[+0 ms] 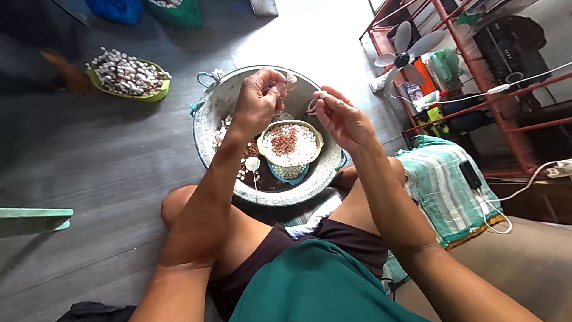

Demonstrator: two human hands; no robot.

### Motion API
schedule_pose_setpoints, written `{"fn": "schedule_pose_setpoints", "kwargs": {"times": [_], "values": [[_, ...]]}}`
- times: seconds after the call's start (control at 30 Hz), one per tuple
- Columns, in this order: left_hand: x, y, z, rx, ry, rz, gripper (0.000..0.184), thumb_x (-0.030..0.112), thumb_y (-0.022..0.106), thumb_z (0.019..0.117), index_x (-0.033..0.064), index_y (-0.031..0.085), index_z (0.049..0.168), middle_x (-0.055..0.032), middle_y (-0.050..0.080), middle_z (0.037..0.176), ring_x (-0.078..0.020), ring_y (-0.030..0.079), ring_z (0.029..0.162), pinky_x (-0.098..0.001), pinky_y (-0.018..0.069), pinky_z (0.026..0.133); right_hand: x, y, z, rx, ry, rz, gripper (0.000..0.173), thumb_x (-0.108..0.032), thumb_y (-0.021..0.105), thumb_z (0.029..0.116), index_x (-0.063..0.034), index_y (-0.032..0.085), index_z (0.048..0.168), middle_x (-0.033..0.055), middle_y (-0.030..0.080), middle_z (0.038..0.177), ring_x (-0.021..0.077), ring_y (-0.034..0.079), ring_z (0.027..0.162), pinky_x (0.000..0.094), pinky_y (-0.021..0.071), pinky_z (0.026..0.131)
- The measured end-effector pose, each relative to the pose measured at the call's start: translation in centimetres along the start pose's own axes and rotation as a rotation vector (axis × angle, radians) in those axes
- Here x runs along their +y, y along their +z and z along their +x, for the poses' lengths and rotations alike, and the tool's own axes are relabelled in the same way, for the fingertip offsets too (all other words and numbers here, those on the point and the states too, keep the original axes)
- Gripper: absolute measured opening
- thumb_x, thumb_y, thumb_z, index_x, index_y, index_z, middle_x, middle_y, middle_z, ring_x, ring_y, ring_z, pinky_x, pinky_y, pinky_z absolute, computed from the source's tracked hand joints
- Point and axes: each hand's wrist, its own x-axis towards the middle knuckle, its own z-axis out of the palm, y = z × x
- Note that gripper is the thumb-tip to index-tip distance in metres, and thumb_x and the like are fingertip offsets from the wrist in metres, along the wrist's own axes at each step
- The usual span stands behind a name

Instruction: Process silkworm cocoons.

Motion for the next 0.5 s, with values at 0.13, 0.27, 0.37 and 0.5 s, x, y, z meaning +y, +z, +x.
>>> {"fn": "schedule_pose_setpoints", "kwargs": {"times": [0.13,0.27,0.37,0.5], "values": [[0.21,0.17,0.00,0.001,0.013,-0.013,0.010,0.003,0.056,0.1035,0.0013,0.063,0.109,-0.0039,0.068,0.087,-0.0097,0.065,0.065,-0.0243,0.0577,0.060,0.45,-0.10,0.20,-0.010,0.008,0.046,0.025,-0.001,0.050,0.1051,0.0009,0.063,0.126,0.0154,0.071,0.116,0.0182,0.072,0.096,0.0301,0.0596,0.090],[0.43,0.05,0.04,-0.002,0.016,0.002,0.010,0.004,0.057,0.1031,0.0015,0.064,0.109,-0.0041,0.069,0.088,-0.0094,0.064,0.065,-0.0238,0.0570,0.060,0.80,-0.25,0.37,-0.016,0.018,0.081,0.026,-0.005,0.049,0.1069,0.0002,0.064,0.127,0.0151,0.071,0.115,0.0184,0.072,0.096,0.0302,0.0596,0.091],[0.64,-0.01,-0.02,0.000,0.017,0.027,0.010,0.005,0.057,0.1029,0.0020,0.065,0.109,-0.0037,0.069,0.088,-0.0084,0.063,0.064,-0.0231,0.0559,0.060,0.79,-0.02,0.37,0.003,0.035,0.078,0.025,-0.003,0.049,0.1058,0.0014,0.063,0.126,0.0159,0.071,0.115,0.0189,0.072,0.097,0.0305,0.0591,0.092],[0.45,-0.05,0.01,0.004,0.015,0.036,0.010,0.006,0.058,0.1030,0.0020,0.065,0.108,-0.0037,0.068,0.086,-0.0088,0.063,0.064,-0.0235,0.0558,0.059,0.59,0.52,0.49,0.031,0.041,0.122,0.020,-0.003,0.051,0.1028,0.0004,0.060,0.121,0.0162,0.070,0.112,0.0197,0.072,0.096,0.0304,0.0591,0.092]]}}
